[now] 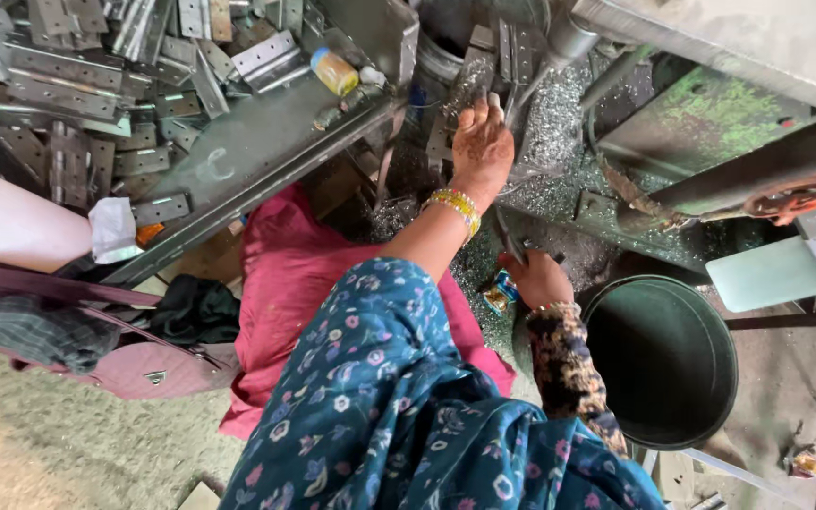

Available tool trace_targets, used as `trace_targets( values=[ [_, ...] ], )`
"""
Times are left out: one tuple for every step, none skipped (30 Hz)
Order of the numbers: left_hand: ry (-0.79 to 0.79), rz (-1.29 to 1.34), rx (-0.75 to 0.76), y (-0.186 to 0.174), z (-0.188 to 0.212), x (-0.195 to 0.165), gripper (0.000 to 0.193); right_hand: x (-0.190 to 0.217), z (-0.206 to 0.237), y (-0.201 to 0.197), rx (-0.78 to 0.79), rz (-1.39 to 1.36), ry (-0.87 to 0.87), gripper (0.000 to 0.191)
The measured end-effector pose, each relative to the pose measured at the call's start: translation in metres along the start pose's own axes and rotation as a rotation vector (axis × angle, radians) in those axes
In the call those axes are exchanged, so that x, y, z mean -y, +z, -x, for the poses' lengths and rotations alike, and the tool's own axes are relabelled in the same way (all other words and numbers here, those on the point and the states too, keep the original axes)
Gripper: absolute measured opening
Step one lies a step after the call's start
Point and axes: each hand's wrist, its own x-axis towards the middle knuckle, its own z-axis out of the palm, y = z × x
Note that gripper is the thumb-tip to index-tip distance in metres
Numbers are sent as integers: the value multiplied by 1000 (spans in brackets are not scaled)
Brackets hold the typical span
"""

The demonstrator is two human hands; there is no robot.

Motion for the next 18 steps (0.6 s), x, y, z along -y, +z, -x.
trace_targets(
  values=[
    [-12,-27,-67,2,-3,-1,30,-1,-2,2,-3,27,-5,41],
    [-23,-25,-133,2,-4,-1,31,-1,-1,7,-19,39,-23,41],
    [-33,-20,-194,3,-5,-2,31,-1,1,13,-21,11,-8,41],
    [-47,-17,-254,2,-6,-1,32,-1,2,18,-1,-31,13,42],
    [-29,-13,-188,2,-6,0,31,-2,3,22,20,-54,19,42],
    [-21,-17,-125,1,-7,0,31,-4,4,23,83,-123,24,41],
    [-2,-26,-43,0,-7,2,31,-5,4,24,17,-76,-16,44],
    [0,-11,1,0,-9,2,30,-9,4,20,-60,-14,-46,48],
    [-3,-9,35,-1,-12,3,30,-9,3,18,-140,42,-92,52],
    [-10,-6,84,-1,-15,3,29,-11,2,13,-108,38,-69,51],
    [-28,3,29,-1,-18,3,29,-10,3,11,-72,40,-31,50],
    [-43,9,-33,-1,-21,3,29,-9,4,8,-44,40,5,49],
    [-60,10,-104,0,-24,3,29,-5,6,9,-59,-38,-21,48],
    [-52,11,-126,-1,-26,4,29,0,9,10,-78,-116,-45,47],
    [-45,12,-141,-1,-26,4,30,5,13,11,-93,-194,-67,46],
    [-40,11,-158,-2,-26,6,30,12,15,13,-56,-209,-26,44],
    [-43,23,-189,-4,-26,6,33,15,17,11,-20,-219,3,42],
    [-46,21,-212,-6,-25,8,36,19,17,9,27,-241,31,40]
  ],
)
